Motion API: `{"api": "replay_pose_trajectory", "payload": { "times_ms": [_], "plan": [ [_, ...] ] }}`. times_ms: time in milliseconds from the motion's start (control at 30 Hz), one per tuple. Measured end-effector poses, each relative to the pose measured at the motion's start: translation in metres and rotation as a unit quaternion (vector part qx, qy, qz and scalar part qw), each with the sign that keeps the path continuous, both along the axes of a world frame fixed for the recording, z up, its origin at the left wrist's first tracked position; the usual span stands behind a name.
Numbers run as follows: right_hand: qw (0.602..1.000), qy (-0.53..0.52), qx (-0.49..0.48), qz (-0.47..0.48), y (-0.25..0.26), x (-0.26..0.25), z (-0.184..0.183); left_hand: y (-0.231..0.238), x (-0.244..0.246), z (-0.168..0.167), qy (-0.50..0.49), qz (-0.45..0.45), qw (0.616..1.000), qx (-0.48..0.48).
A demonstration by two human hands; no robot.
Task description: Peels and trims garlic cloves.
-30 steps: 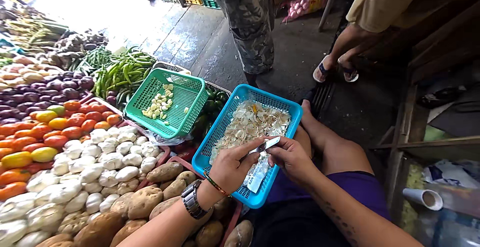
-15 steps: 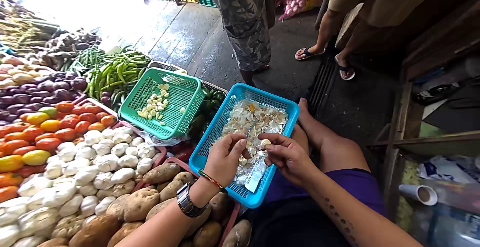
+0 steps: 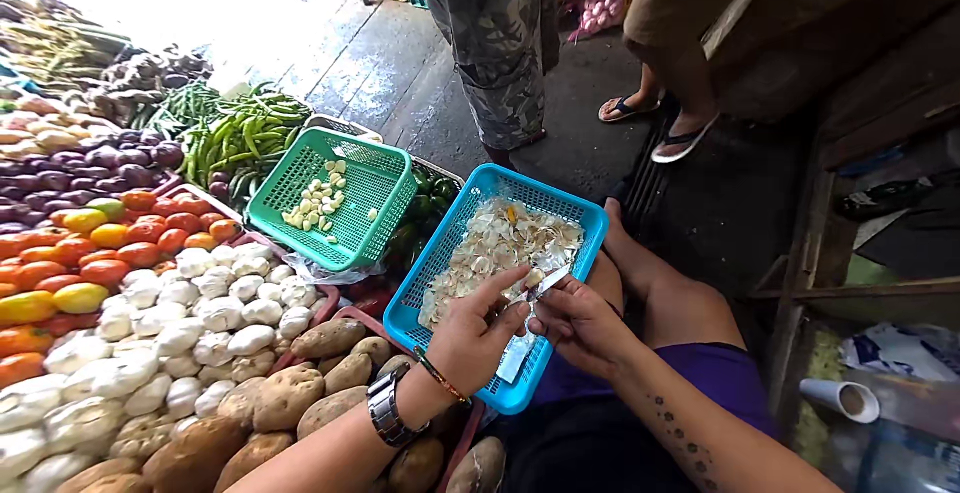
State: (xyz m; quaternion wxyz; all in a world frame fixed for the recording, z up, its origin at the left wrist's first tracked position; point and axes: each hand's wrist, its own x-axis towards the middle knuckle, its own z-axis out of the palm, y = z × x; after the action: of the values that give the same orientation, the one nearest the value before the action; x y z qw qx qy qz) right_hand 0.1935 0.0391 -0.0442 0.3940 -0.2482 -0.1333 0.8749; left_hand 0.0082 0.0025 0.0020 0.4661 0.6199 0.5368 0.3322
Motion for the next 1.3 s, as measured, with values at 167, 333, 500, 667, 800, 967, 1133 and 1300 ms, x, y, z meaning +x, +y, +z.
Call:
{"api": "replay_pose_trajectory", "payload": {
  "times_ms": [167, 333, 500, 667, 800, 967, 1133, 1300],
  "plan": [
    [0.999, -0.021, 0.012, -0.025, -0.006, -0.006, 0.001, 0.001, 0.000, -0.002, 0.024, 0.017, 0.999, 0.013],
    [0.997, -0.050, 0.030, -0.060, -0.010, -0.011, -0.001, 0.000, 0.001, -0.001, 0.035, 0.033, 0.999, 0.009],
    [0.990, -0.094, 0.069, -0.078, -0.009, -0.013, 0.001, 0.001, 0.002, 0.002, 0.015, 0.050, 0.999, -0.014],
    [0.991, -0.092, 0.058, -0.075, -0.008, -0.013, 0.003, 0.006, 0.001, 0.008, -0.096, 0.063, 0.988, -0.100],
    [0.991, -0.083, 0.074, -0.070, -0.008, -0.012, 0.002, 0.009, 0.002, 0.011, -0.160, 0.119, 0.963, -0.178],
    [0.993, -0.004, 0.113, -0.039, -0.007, -0.006, -0.002, 0.018, -0.009, 0.009, -0.168, 0.179, 0.952, -0.183],
    [0.994, 0.056, 0.089, -0.012, -0.002, 0.002, -0.006, 0.012, -0.011, 0.012, -0.148, 0.063, 0.979, -0.124],
    [0.995, 0.057, 0.075, -0.015, 0.000, 0.001, -0.010, 0.004, -0.007, 0.009, -0.096, -0.005, 0.994, -0.059]
  ]
}}
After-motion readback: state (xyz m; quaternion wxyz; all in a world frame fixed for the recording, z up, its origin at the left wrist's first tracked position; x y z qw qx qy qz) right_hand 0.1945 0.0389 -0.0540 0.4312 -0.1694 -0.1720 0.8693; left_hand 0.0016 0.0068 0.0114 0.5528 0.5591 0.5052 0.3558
